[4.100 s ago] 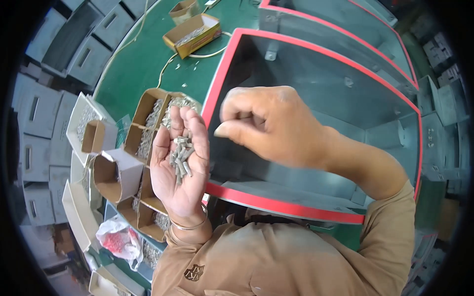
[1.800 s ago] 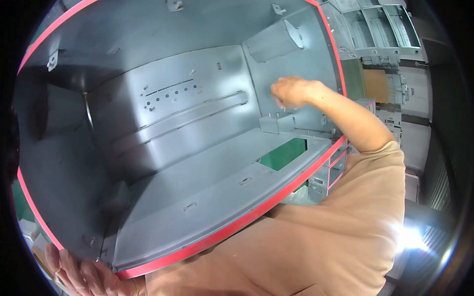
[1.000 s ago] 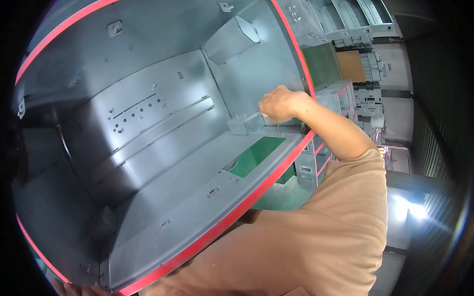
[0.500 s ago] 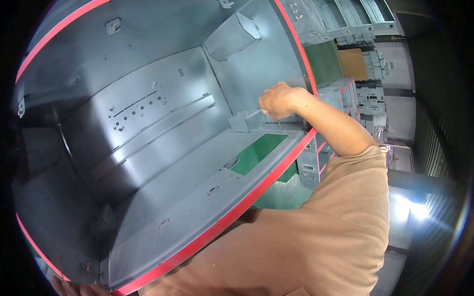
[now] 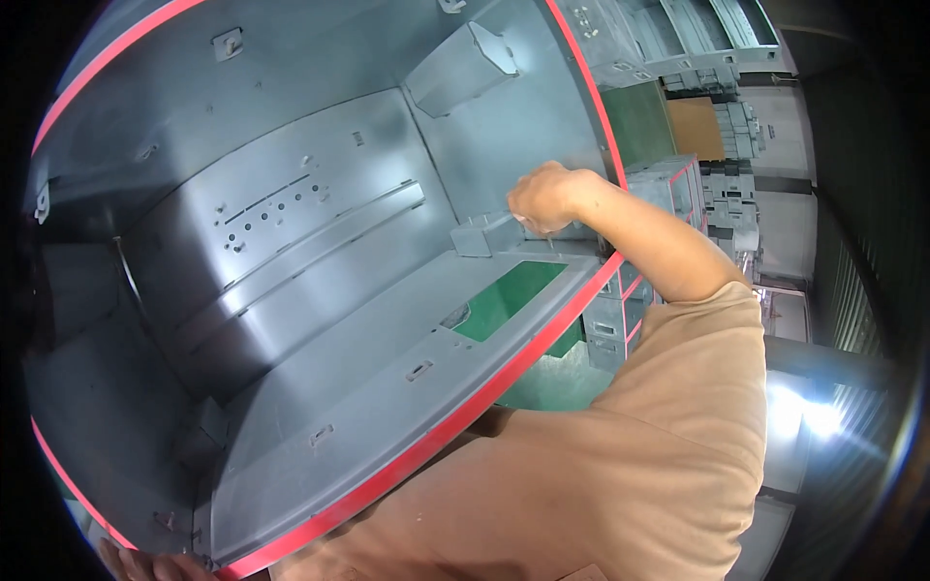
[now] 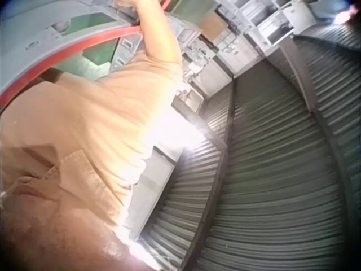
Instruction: The person inserts small metal pins into pre-drilled holes in a grey metal enclosure by hand.
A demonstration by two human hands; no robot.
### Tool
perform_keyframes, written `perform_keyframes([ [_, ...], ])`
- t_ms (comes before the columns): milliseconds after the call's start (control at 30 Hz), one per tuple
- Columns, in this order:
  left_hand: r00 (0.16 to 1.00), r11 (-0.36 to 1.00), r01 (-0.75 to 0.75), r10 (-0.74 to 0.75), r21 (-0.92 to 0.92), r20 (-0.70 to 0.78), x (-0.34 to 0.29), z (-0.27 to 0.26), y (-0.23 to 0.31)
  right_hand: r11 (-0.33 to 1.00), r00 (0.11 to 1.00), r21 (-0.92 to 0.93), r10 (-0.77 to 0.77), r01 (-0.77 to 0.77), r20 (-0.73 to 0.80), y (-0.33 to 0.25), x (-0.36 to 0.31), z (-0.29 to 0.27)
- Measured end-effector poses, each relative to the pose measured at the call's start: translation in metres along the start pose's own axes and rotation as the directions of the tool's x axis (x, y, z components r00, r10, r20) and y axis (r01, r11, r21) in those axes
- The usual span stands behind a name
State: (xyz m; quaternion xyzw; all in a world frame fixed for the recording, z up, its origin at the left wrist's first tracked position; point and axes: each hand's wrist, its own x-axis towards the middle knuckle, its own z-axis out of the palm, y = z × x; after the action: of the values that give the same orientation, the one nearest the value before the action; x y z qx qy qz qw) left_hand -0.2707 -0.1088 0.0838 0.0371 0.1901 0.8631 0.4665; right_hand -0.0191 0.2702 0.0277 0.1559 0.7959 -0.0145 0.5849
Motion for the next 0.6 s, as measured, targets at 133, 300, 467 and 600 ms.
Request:
perform_keyframes([
  [133,0.998,0.997,-0.025,0.028,-0.067,0.055,0.013,-0.020,-0.012,0.986,0.986,0.152,0.042,-0.067,0.161,0.003,0.004,-0.001],
  [300,0.998,0.997,-0.030,0.033,-0.068,0.044,0.011,-0.020,-0.011,1.000,0.998,0.023,0.009,-0.010,0.058,0.004,0.004,0.004],
  [467,0.999,0.997,-0.017,0.020,-0.080,0.034,0.014,-0.022,-0.013,0.983,0.987,0.142,0.103,-0.120,0.121,0.004,0.008,0.008],
  [600,1.000,0.996,-0.002,0.004,-0.091,0.023,0.015,-0.025,-0.014,0.990,0.987,0.021,0.140,-0.143,0.083,-0.004,0.003,0.002],
])
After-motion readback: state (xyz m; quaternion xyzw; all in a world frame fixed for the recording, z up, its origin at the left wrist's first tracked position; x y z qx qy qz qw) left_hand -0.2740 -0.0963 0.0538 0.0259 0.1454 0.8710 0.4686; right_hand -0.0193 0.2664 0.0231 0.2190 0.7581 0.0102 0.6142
